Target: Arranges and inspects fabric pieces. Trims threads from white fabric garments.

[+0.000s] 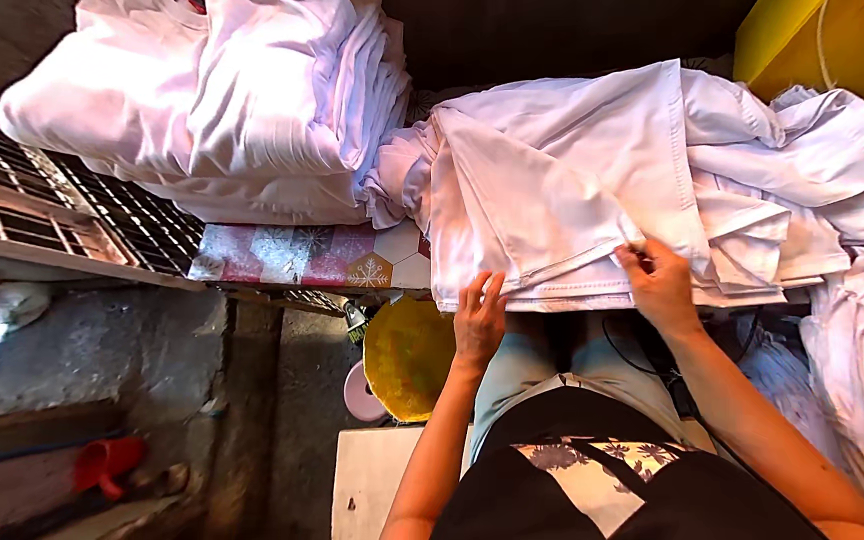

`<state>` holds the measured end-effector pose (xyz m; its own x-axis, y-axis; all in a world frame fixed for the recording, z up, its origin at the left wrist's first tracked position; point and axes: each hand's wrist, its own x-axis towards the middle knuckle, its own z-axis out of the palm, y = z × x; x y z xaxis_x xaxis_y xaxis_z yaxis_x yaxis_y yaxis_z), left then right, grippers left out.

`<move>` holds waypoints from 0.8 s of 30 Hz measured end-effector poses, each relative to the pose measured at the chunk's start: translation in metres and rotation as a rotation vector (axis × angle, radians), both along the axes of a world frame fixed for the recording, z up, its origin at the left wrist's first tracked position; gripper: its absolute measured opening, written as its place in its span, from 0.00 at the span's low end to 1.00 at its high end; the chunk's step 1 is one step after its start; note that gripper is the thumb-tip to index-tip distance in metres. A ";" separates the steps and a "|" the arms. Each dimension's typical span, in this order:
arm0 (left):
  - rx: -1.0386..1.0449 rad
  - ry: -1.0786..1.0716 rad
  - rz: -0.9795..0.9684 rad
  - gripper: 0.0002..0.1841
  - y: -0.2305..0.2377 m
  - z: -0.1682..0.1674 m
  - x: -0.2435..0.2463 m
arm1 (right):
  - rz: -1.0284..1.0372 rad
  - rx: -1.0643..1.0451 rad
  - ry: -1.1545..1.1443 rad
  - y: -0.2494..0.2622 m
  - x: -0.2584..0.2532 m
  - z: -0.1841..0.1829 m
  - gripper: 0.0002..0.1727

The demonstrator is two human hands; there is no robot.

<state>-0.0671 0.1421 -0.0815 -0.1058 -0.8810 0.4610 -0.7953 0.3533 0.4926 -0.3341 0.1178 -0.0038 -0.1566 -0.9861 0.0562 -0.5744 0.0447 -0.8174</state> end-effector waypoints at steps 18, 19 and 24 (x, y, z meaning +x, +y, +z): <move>0.122 -0.047 0.051 0.09 -0.020 -0.003 -0.007 | 0.266 0.390 -0.148 -0.017 0.038 -0.022 0.13; 0.064 -0.048 0.047 0.07 -0.025 -0.014 -0.004 | 0.268 0.394 -0.150 -0.019 0.038 -0.023 0.13; -0.067 -0.076 0.018 0.07 -0.010 -0.009 -0.003 | 0.254 0.378 -0.197 -0.018 0.037 -0.025 0.12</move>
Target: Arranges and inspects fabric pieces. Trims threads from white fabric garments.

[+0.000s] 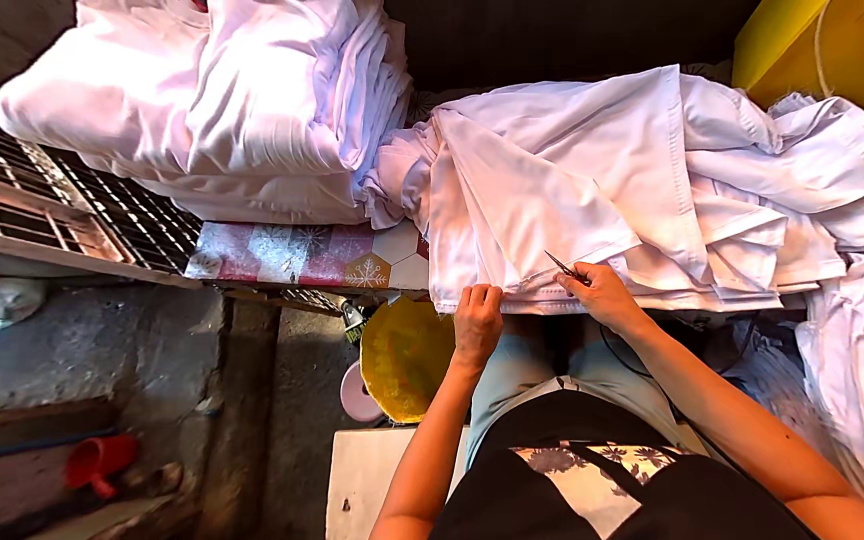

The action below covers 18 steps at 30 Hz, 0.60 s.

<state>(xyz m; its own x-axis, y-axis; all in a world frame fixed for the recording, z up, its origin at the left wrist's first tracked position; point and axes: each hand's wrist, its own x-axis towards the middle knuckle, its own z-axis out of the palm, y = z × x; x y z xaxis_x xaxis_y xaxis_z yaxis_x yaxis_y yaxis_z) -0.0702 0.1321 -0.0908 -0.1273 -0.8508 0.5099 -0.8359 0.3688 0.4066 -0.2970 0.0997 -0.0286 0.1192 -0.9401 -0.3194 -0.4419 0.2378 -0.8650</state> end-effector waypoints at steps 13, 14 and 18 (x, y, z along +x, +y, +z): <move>0.310 0.272 -0.052 0.11 0.047 0.030 -0.030 | -0.124 0.236 -0.300 0.021 0.053 -0.010 0.13; 0.438 0.370 0.006 0.14 0.041 0.036 -0.029 | -0.133 0.234 -0.337 0.024 0.051 -0.011 0.12; 0.920 0.929 0.103 0.19 0.011 0.048 -0.032 | -0.156 0.264 -0.417 0.035 0.047 -0.013 0.09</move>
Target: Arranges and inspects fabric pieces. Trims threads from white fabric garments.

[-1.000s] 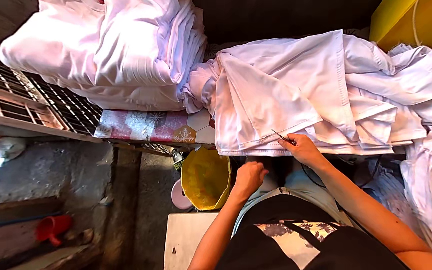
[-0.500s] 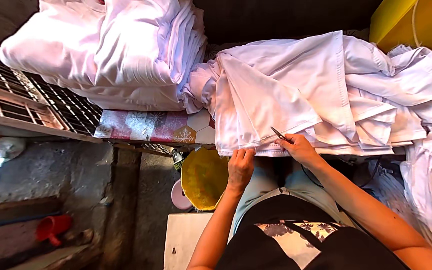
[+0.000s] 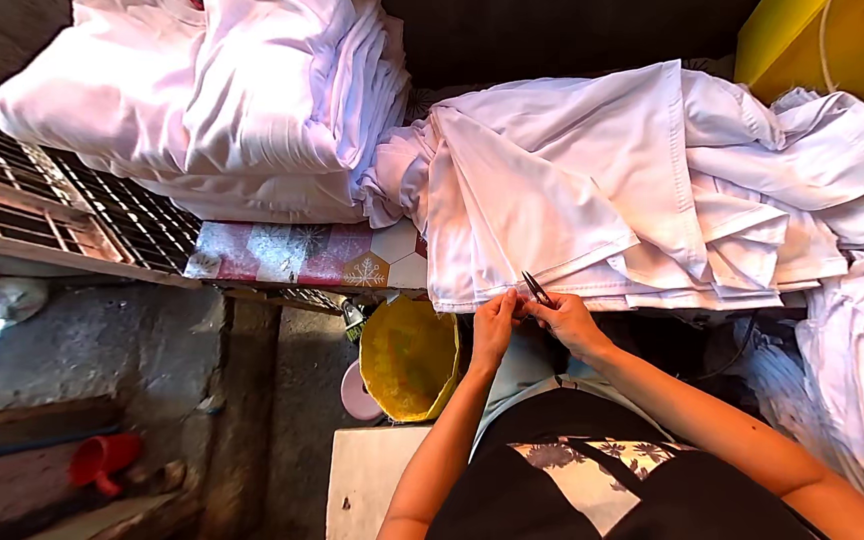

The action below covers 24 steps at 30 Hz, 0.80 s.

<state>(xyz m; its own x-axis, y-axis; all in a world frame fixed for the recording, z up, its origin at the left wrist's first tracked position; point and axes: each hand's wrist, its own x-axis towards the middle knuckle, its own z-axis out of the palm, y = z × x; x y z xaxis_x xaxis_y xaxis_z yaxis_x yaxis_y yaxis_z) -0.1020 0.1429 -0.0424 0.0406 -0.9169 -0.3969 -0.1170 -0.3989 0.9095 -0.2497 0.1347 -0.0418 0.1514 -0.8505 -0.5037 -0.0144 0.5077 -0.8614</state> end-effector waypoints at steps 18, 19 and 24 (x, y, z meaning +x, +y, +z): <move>0.280 0.345 0.137 0.11 -0.015 -0.005 -0.020 | 0.154 0.126 -0.076 -0.009 -0.050 0.015 0.27; 0.290 0.348 0.137 0.10 -0.015 -0.005 -0.020 | 0.161 0.134 -0.071 -0.009 -0.052 0.015 0.27; 0.137 0.259 0.005 0.11 -0.004 0.002 -0.010 | 0.319 0.226 -0.043 -0.014 -0.058 0.014 0.29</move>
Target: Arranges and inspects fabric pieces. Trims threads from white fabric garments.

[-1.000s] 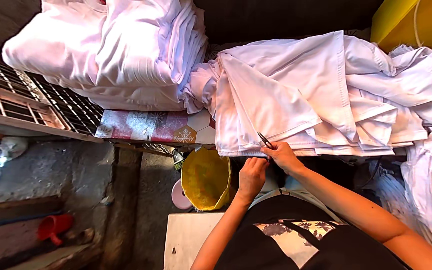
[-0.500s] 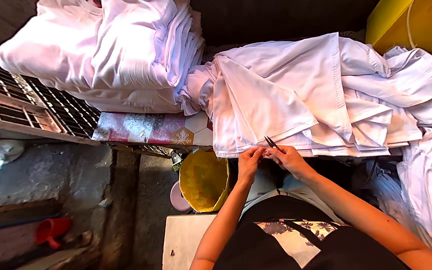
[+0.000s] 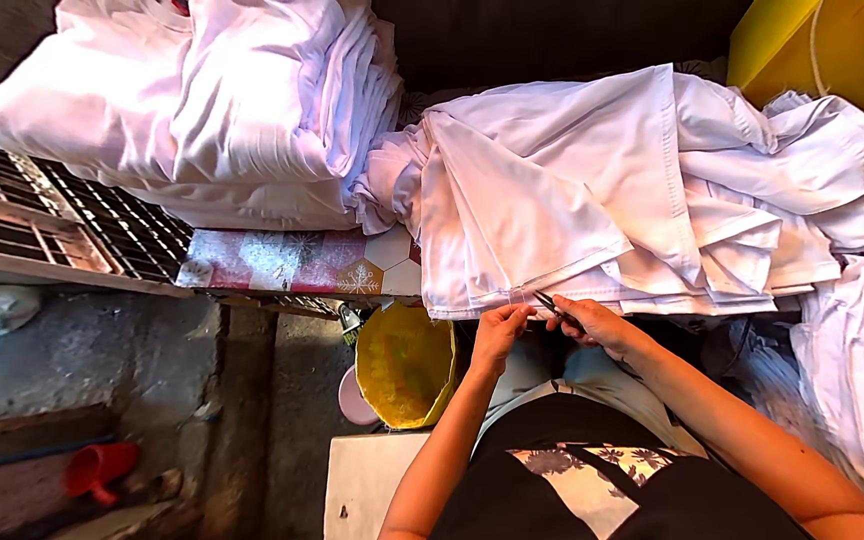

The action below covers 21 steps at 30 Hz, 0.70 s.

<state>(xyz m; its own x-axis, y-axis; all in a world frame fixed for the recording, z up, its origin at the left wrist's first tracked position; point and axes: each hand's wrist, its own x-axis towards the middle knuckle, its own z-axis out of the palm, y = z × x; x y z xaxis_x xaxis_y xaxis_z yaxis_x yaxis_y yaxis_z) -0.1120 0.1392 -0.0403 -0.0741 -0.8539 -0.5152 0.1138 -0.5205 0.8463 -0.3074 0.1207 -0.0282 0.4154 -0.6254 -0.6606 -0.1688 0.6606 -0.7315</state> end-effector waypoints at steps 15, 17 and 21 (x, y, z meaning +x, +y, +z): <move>-0.104 0.063 -0.094 0.15 0.009 -0.003 0.010 | -0.097 0.224 -0.134 -0.018 0.020 -0.007 0.27; -0.117 0.049 -0.124 0.16 0.011 -0.003 0.012 | -0.107 0.196 -0.075 -0.017 0.020 -0.007 0.26; -0.119 -0.008 -0.170 0.16 0.016 0.000 0.018 | -0.002 0.163 -0.063 -0.015 0.014 -0.004 0.27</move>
<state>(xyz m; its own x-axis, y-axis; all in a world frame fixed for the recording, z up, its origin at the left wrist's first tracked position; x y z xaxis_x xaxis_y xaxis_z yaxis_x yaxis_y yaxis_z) -0.0935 0.1547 -0.0408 -0.2183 -0.8845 -0.4124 0.0256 -0.4276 0.9036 -0.2934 0.1053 -0.0326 0.4583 -0.5132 -0.7256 -0.1244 0.7713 -0.6242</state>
